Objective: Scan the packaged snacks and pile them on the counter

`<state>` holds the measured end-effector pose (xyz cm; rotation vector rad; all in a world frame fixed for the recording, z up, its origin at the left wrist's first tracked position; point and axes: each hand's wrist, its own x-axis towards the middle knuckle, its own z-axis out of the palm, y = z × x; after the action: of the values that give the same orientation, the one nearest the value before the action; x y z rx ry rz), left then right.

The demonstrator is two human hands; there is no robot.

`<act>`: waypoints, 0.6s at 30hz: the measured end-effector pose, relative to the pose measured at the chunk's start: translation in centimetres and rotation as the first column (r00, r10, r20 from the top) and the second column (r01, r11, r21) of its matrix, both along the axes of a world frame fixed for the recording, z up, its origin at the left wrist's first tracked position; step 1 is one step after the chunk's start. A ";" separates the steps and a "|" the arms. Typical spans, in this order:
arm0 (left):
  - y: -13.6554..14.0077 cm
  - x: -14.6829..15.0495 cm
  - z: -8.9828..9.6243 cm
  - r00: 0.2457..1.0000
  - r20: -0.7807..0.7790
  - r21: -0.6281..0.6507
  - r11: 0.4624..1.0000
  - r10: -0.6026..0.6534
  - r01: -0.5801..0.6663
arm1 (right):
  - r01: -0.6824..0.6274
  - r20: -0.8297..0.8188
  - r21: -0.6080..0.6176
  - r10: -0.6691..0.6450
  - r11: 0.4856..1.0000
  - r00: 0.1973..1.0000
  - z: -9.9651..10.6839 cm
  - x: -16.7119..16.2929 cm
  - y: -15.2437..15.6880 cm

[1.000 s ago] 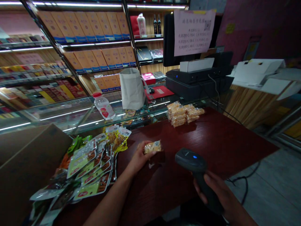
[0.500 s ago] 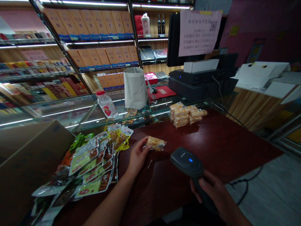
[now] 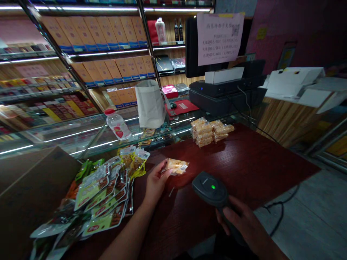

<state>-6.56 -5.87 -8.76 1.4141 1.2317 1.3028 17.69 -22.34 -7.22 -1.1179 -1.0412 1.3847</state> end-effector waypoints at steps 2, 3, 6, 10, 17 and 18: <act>0.0 0.0 0.1 1.000 0.019 -0.024 1.000 -0.007 0.007 | -0.006 -0.007 0.023 0.006 1.000 1.000 -0.3 0.1 0.0; 0.0 0.0 0.2 1.000 0.022 -0.031 1.000 -0.003 0.003 | -0.006 -0.014 0.030 0.006 1.000 1.000 -0.4 0.1 0.0; 0.0 0.4 0.3 0.998 0.052 -0.051 0.998 0.031 -0.029 | 0.017 -0.076 0.017 -0.016 1.000 0.997 -1.0 0.6 0.0; 0.2 2.4 0.5 0.978 0.201 -0.177 0.981 -0.048 0.084 | 0.094 -0.176 -0.045 -0.101 0.995 0.979 -1.3 2.0 0.0; 4.8 11.1 4.7 0.948 0.245 -0.069 0.972 -0.203 0.226 | 0.309 -0.200 -0.125 -0.329 0.943 0.923 -1.1 4.6 -1.1; 5.9 12.6 5.7 0.956 0.201 -0.035 0.973 -0.216 0.227 | 0.331 -0.194 -0.148 -0.356 0.932 0.914 -1.1 4.8 -1.3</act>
<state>6.05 0.06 -3.06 1.3075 0.9431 1.2091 22.53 -23.62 -8.36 -1.1392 -0.5802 1.2563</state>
